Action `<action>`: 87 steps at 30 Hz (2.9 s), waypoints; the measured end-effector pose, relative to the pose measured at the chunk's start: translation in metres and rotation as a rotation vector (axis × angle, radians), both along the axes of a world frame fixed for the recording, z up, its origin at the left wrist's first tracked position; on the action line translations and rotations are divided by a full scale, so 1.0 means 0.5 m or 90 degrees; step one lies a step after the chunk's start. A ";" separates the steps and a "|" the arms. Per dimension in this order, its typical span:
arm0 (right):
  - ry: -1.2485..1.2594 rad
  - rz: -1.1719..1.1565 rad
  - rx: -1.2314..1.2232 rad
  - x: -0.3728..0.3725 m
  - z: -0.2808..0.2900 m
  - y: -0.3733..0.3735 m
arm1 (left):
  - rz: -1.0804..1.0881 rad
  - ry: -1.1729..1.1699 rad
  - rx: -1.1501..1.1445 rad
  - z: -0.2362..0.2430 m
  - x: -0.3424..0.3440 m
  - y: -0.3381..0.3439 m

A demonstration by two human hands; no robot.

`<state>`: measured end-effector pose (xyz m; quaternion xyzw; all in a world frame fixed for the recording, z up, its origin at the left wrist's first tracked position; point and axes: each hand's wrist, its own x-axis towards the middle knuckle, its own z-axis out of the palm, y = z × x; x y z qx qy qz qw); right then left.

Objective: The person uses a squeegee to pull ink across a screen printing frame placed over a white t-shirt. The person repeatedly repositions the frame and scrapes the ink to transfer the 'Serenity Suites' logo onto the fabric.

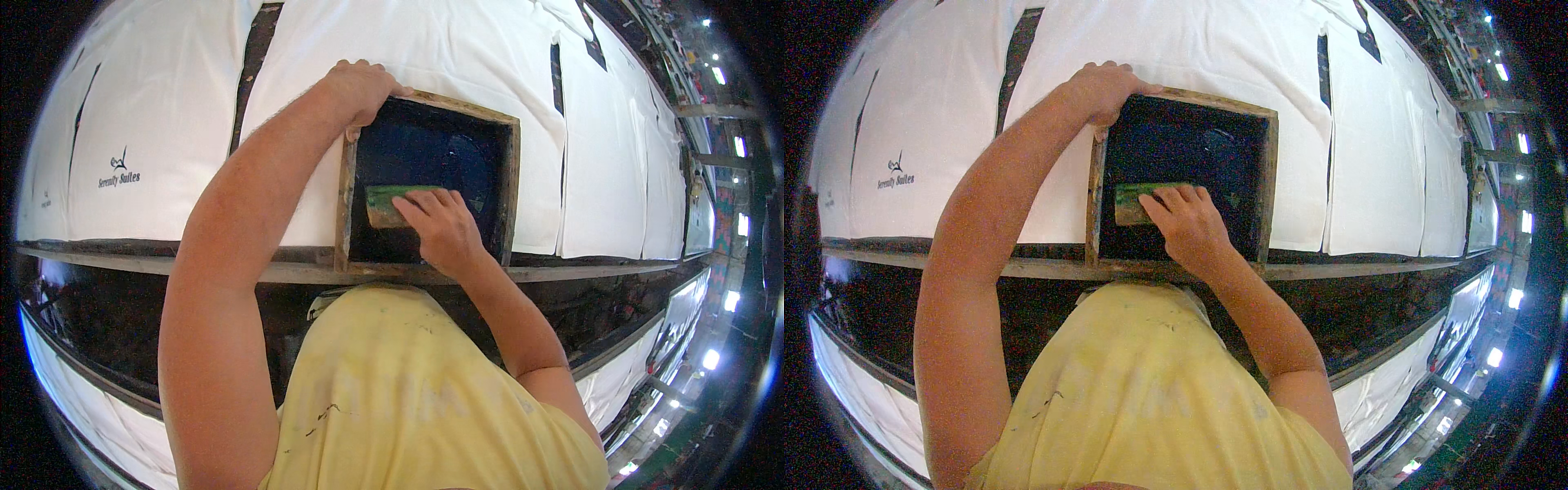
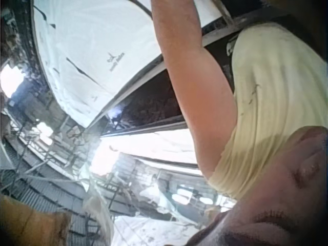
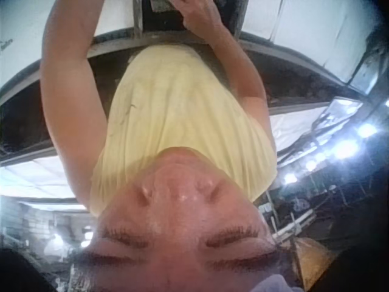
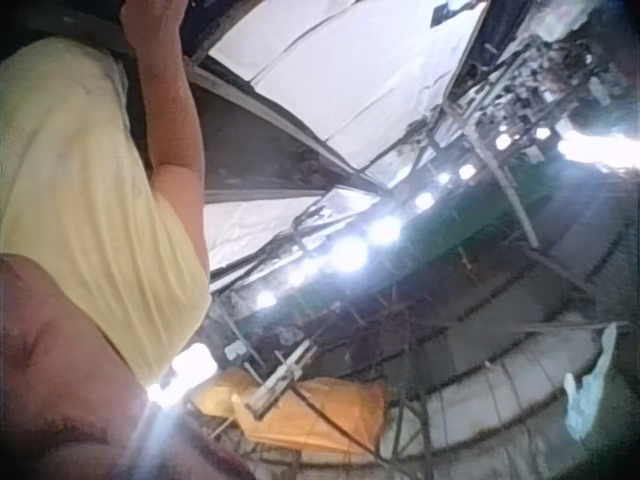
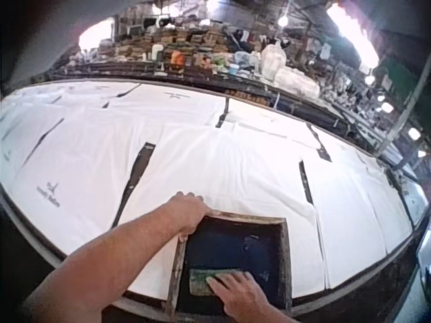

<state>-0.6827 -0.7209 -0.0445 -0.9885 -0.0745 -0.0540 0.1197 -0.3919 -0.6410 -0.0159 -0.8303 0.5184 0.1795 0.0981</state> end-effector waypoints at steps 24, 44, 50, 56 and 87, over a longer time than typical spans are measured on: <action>0.020 -0.025 0.078 -0.116 0.048 -0.138 | 0.011 -0.008 -0.016 0.005 -0.012 0.008; 0.009 0.044 0.054 0.029 0.020 -0.065 | 0.013 -0.053 -0.037 -0.037 -0.011 0.007; 0.060 0.080 0.112 -0.044 0.036 -0.042 | 0.032 -0.016 0.021 0.022 -0.029 -0.007; 0.126 0.014 0.090 0.146 0.061 -0.164 | 0.085 -0.019 0.010 0.018 -0.035 -0.009; 0.030 0.084 0.058 -0.074 0.023 -0.291 | 0.049 -0.043 0.031 0.019 -0.039 -0.014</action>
